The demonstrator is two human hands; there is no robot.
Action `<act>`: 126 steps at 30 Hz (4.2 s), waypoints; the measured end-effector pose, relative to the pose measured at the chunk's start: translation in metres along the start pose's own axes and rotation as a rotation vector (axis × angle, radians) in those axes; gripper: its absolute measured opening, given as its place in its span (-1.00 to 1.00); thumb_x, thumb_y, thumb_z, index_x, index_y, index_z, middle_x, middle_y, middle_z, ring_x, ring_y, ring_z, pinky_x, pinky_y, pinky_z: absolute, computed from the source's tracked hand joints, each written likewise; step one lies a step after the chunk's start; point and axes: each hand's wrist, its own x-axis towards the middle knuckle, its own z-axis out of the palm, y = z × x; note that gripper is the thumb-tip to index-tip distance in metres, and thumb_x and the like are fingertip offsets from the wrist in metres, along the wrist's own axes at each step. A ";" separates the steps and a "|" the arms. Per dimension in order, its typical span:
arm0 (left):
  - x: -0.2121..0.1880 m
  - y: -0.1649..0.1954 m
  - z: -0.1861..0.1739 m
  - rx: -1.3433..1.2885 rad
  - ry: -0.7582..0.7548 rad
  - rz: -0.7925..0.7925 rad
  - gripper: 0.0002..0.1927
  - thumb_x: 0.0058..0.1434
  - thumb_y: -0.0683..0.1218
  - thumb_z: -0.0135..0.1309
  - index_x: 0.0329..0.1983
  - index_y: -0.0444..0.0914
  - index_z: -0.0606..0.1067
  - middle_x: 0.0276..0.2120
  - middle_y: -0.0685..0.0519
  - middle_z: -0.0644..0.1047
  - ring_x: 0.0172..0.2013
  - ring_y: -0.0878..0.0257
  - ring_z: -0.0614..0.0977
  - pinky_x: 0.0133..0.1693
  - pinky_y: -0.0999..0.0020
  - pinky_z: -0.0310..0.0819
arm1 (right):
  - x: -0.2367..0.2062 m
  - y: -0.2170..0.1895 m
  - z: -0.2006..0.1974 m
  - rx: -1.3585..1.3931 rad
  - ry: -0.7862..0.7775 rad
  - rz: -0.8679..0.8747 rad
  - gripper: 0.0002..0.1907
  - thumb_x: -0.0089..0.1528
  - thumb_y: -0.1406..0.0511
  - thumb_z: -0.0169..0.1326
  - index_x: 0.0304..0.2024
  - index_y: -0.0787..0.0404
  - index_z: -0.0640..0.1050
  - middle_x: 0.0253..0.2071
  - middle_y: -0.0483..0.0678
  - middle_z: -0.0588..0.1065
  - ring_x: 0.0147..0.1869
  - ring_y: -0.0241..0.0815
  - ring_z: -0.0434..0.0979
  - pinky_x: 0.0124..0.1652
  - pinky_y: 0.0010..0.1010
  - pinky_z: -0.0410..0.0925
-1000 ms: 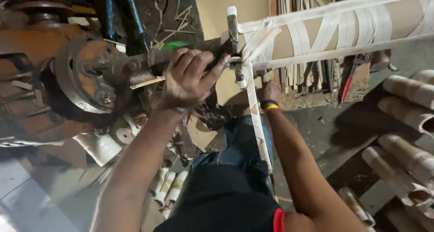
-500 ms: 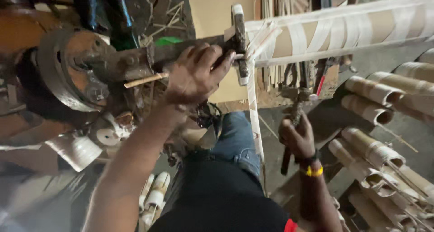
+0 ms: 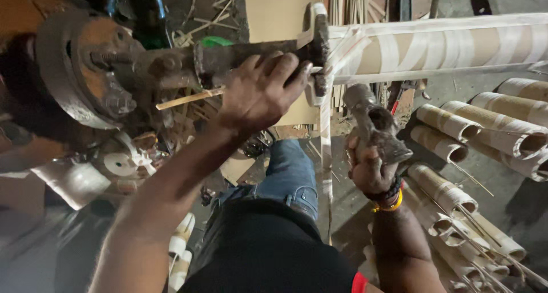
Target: The person wraps a strip of paper around a thin wooden rod by hand, then places the rod on a rotating spindle machine and winds additional paper around it to build up a paper-covered tube. They repeat the process with another rod, steadying the work on the machine with one hand while feeding paper with the other.
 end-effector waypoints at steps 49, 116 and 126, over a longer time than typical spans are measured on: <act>-0.008 -0.006 -0.017 -0.223 0.016 -0.079 -0.50 -0.02 -0.11 0.24 0.06 -0.23 0.63 -0.12 0.03 0.46 -0.06 0.12 0.52 -0.04 0.11 0.37 | -0.005 0.129 -0.006 -0.593 0.406 -0.145 -0.66 0.37 0.11 -0.02 -0.12 0.28 0.49 -0.32 0.03 0.51 -0.30 -0.06 0.52 -0.30 -0.28 0.35; -0.006 -0.012 -0.080 -0.224 0.254 0.153 -0.67 0.24 -0.19 0.20 0.08 -0.09 0.65 -0.14 0.09 0.54 -0.08 0.15 0.57 -0.06 0.12 0.38 | 0.058 -0.085 0.144 -0.195 0.666 0.065 -0.61 0.13 0.13 0.44 -0.65 0.17 0.60 -0.69 -0.32 0.38 -0.61 -0.54 0.23 -0.62 -0.53 0.02; 0.002 -0.002 -0.094 -0.115 0.135 0.161 -0.58 0.26 -0.12 0.22 0.19 0.04 0.64 -0.14 0.04 0.46 -0.07 0.06 0.54 -0.19 0.06 0.29 | 0.047 -0.062 0.126 0.178 0.476 0.003 -0.55 0.29 0.26 0.38 -0.58 0.18 0.42 -0.60 -0.28 0.33 -0.55 -0.45 0.21 -0.57 -0.50 0.10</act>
